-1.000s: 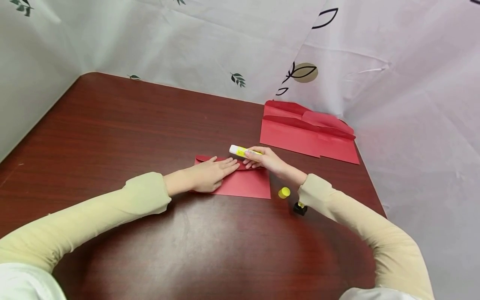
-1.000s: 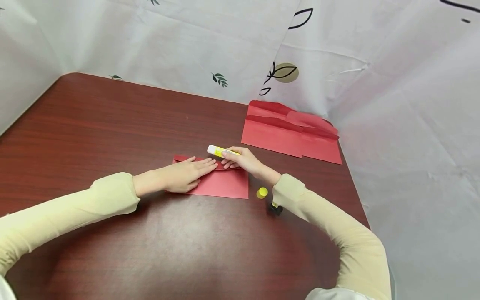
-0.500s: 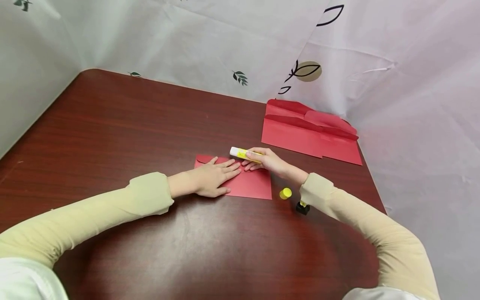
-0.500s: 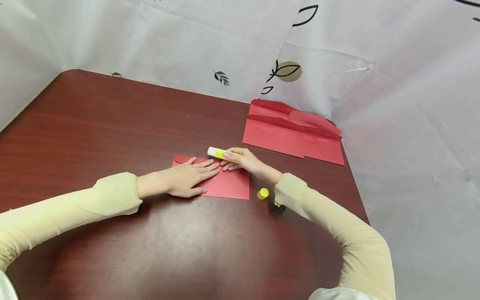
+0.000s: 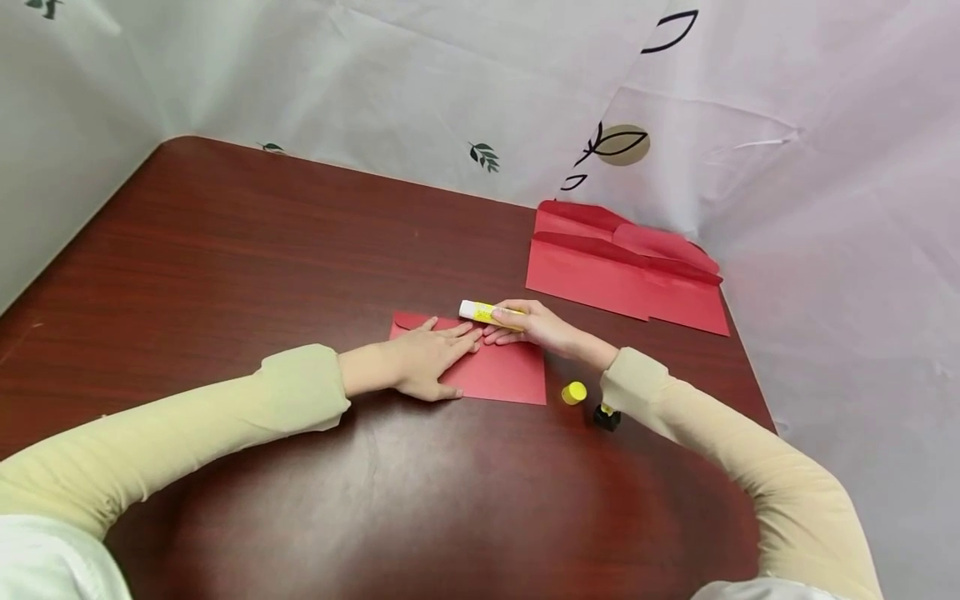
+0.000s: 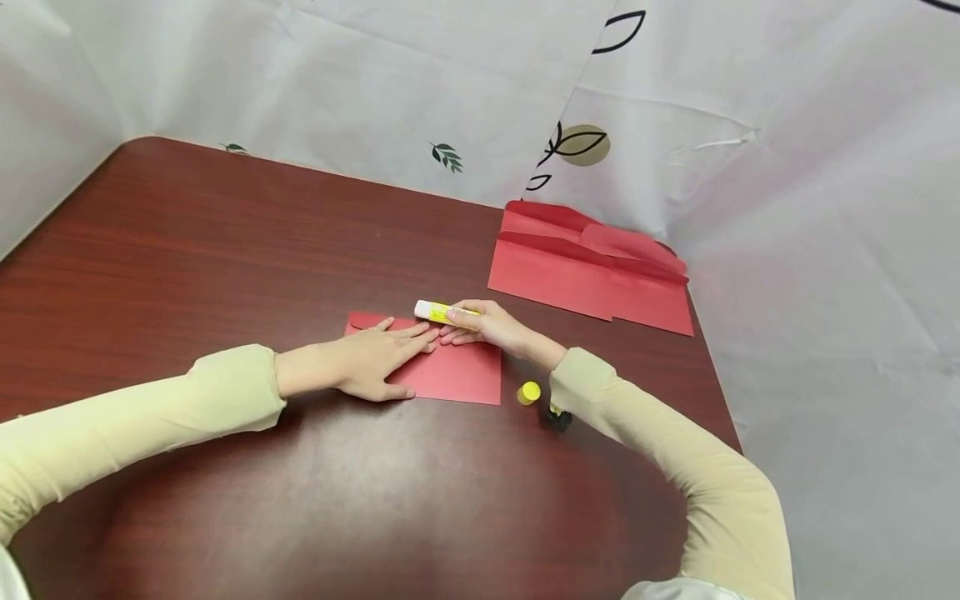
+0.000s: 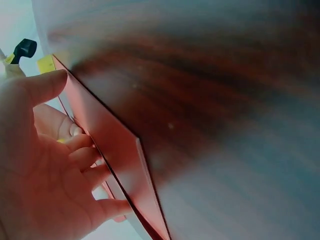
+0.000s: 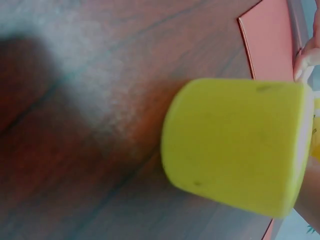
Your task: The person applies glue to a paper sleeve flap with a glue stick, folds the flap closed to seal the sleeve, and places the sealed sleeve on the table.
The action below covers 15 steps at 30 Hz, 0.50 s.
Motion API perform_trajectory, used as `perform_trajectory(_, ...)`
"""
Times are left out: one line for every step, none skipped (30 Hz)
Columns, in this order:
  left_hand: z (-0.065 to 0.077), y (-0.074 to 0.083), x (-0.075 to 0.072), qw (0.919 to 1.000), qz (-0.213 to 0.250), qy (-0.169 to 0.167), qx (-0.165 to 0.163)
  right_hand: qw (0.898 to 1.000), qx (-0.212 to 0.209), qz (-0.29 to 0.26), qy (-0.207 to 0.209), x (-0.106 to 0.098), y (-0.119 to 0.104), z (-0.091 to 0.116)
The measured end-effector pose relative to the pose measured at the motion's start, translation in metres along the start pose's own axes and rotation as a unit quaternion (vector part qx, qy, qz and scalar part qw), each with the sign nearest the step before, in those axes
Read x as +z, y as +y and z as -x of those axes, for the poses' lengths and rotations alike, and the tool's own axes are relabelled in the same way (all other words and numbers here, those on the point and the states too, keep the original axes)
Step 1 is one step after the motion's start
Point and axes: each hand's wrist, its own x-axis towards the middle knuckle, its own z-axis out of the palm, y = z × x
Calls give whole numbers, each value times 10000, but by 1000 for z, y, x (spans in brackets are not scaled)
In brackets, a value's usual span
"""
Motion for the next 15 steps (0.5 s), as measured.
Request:
perform_trajectory(0,-1,0,10000,29,20,7,10000,5,-24,1,-1,0,-1)
perform_trajectory(0,-1,0,10000,45,44,15,10000,13,-60,3,-2,0,-1)
perform_trajectory(0,-2,-1,10000,57,63,26,10000,19,-81,5,-2,0,-2)
perform_trajectory(0,-2,-1,9999,67,72,37,9999,27,-111,8,-3,0,-2)
perform_trajectory(1,-3,-2,9999,75,62,50,9999,31,-141,-3,-3,-1,-3)
perform_trajectory(1,-3,-2,9999,102,35,58,9999,35,-137,-22,-2,-1,-3)
perform_trajectory(1,-4,-2,9999,149,-1,65,9999,34,-118,-46,-2,-2,-4)
perform_trajectory(1,-4,-3,9998,202,-34,64,9999,32,-106,-70,-1,-2,-5)
perform_trajectory(1,-5,-3,9996,257,-87,54,9999,29,-83,-91,-1,-2,-5)
perform_trajectory(1,-6,-4,9994,314,-132,48,9999,26,-63,-103,0,-2,-6)
perform_trajectory(0,-6,-5,9992,357,-172,47,9999,17,-35,-119,0,-1,-7)
perform_trajectory(0,-7,-6,9989,405,-224,41,9999,0,19,-145,0,-1,-7)
perform_trajectory(0,-8,-6,9987,435,-265,41,9998,-21,48,-178,-1,0,-7)
perform_trajectory(0,-9,-7,9984,474,-294,45,9997,-39,97,-207,-2,1,-7)
perform_trajectory(-1,-10,-7,9982,502,-321,49,9995,-78,170,-244,-3,2,-7)
